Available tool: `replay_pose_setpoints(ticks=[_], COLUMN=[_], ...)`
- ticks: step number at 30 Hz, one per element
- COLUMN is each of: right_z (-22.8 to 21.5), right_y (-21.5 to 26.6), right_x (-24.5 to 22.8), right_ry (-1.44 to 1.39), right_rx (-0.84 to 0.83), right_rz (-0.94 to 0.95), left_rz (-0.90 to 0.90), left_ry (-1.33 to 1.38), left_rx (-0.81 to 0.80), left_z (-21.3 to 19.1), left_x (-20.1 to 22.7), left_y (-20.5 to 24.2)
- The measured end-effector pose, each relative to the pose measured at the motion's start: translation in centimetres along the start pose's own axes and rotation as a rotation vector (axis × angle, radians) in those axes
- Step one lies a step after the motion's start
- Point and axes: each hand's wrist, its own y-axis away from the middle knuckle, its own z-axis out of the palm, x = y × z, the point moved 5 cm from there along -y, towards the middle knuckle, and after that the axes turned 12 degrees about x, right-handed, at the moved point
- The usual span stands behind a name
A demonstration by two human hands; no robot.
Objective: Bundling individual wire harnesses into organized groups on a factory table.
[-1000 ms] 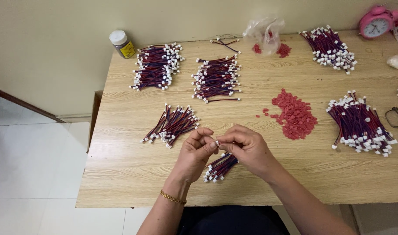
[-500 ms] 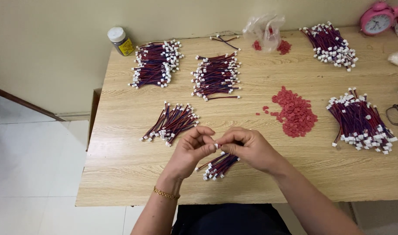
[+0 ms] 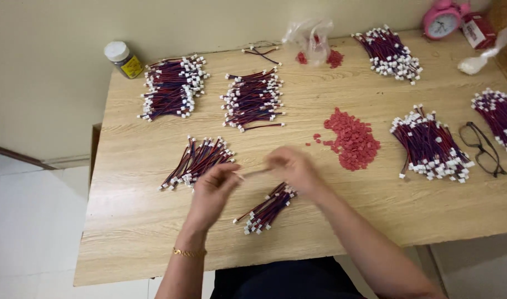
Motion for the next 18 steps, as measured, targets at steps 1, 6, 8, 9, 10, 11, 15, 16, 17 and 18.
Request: replay_pose_setpoints(ticks=[1, 6, 8, 9, 10, 11, 15, 16, 17, 18], right_z=[-1.6, -9.9, -9.4, -9.2, -8.9, -8.7, -8.0, -8.1, -8.2, -8.2], right_y=[-1.2, -6.4, -6.2, -6.0, -6.0, -6.1, -5.9, -5.9, -6.0, -6.0], right_x=[1.2, 10.5, 9.5, 9.0, 8.9, 8.8, 8.2, 8.7, 8.8, 9.0], right_ry=[-0.002, 1.043, 1.088, 1.136, 1.135, 1.167, 1.238, 1.238, 1.184, 1.13], right_rx=[-0.007, 0.182, 0.163, 0.152, 0.146, 0.143, 0.175, 0.176, 0.186, 0.196], right_rz=[-0.001, -0.041, -0.032, -0.028, -0.022, -0.015, -0.085, -0.087, -0.139, -0.19], left_rz=[0.0, 0.293, 0.486, 0.692, 0.685, 0.756, 0.426, 0.428, 0.507, 0.586], left_ry=[-0.001, -0.475, -0.68, -0.876, -0.88, -0.943, -0.842, -0.842, -0.9, -0.958], left_rx=[0.007, 0.359, 0.462, 0.558, 0.554, 0.398, -0.03, -0.029, -0.07, -0.111], left_z=[-1.2, -7.8, -7.8, -7.4, -6.8, -5.3, 2.3, 2.9, 3.9, 4.9], left_x=[-1.0, -3.3, -4.5, -4.8, -7.1, -9.6, -7.9, -8.2, -8.3, -8.5], left_y=[-0.7, -1.9, -1.8, -1.4, -1.6, -1.8, 0.9, 1.1, 1.4, 1.6])
